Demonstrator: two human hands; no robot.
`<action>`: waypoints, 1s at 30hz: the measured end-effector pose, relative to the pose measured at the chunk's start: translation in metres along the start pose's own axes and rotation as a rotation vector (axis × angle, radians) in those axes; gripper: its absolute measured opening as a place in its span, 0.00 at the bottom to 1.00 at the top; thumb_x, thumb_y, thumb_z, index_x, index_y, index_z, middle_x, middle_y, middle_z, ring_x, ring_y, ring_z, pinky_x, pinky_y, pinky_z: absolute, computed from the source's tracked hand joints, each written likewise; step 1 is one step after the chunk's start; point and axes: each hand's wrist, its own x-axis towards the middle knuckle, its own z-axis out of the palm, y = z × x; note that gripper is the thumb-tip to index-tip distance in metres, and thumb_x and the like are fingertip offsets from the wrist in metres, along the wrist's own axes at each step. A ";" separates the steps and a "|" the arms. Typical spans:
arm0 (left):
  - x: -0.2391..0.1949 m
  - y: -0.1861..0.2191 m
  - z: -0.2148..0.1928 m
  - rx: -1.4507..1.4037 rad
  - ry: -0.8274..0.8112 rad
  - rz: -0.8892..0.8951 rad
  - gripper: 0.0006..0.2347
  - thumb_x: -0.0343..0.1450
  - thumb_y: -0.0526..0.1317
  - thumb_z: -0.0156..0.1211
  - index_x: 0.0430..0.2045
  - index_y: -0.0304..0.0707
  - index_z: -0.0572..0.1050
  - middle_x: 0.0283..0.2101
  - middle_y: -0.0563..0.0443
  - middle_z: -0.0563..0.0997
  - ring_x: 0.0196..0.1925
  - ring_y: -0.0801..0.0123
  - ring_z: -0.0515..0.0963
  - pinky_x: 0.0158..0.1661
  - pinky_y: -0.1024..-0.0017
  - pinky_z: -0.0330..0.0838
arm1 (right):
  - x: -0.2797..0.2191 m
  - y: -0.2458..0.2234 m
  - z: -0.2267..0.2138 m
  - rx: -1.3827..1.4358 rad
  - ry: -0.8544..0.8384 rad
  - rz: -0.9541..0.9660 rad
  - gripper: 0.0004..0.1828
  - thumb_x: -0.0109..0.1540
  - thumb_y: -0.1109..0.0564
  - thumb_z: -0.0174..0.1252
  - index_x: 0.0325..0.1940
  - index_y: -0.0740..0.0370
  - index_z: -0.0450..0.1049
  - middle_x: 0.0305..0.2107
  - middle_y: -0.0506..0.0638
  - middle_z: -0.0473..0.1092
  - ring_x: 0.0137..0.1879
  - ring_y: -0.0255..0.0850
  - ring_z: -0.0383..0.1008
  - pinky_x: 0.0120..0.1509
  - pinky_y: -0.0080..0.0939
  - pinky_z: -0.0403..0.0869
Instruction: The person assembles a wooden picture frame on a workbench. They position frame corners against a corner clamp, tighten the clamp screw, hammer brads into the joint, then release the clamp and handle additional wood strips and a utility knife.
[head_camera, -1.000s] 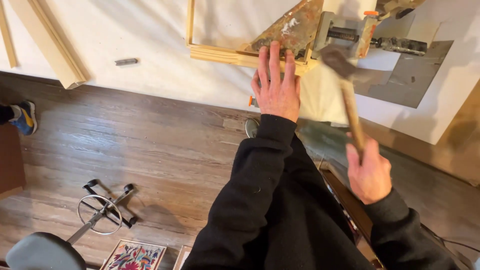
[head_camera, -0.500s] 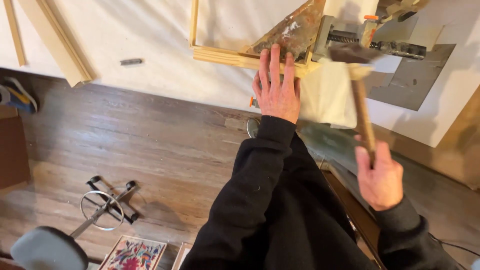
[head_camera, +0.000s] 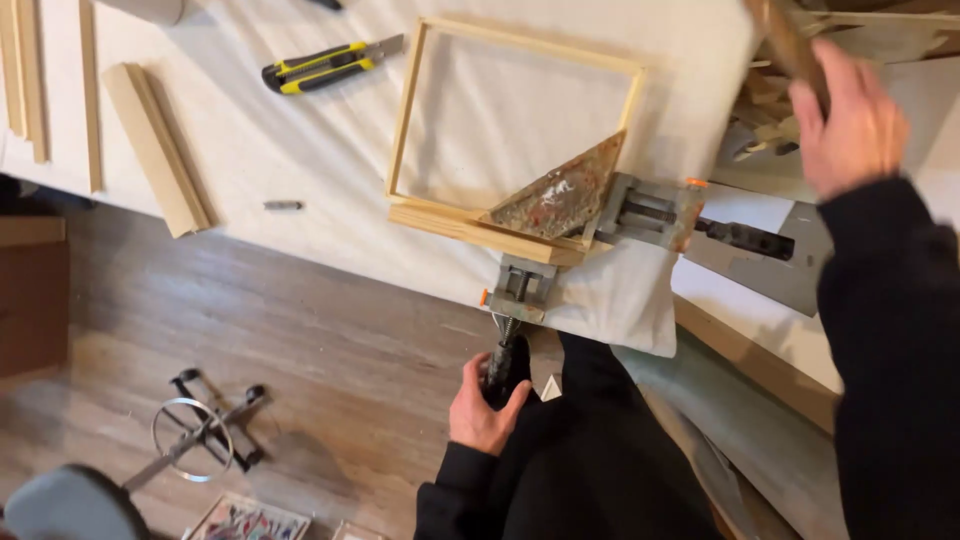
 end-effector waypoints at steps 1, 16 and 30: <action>0.002 -0.004 0.005 -0.009 -0.050 -0.108 0.27 0.62 0.49 0.72 0.51 0.35 0.69 0.42 0.37 0.80 0.45 0.46 0.80 0.44 0.57 0.74 | 0.014 0.001 0.005 0.053 -0.011 -0.012 0.20 0.74 0.57 0.57 0.69 0.66 0.70 0.48 0.71 0.71 0.47 0.66 0.73 0.49 0.60 0.73; 0.015 -0.060 0.054 -0.231 -0.174 -0.203 0.14 0.72 0.46 0.65 0.21 0.38 0.72 0.17 0.42 0.73 0.18 0.50 0.73 0.21 0.58 0.66 | -0.117 0.040 0.052 0.243 -0.708 0.211 0.19 0.68 0.42 0.58 0.44 0.60 0.80 0.20 0.56 0.68 0.27 0.46 0.70 0.35 0.43 0.69; 0.011 -0.022 0.023 -0.886 -0.508 -0.379 0.07 0.69 0.34 0.63 0.35 0.34 0.71 0.27 0.51 0.79 0.18 0.77 0.71 0.18 0.77 0.65 | -0.134 0.075 0.058 0.529 -0.509 0.297 0.16 0.63 0.50 0.62 0.49 0.62 0.74 0.30 0.50 0.75 0.31 0.41 0.72 0.35 0.35 0.68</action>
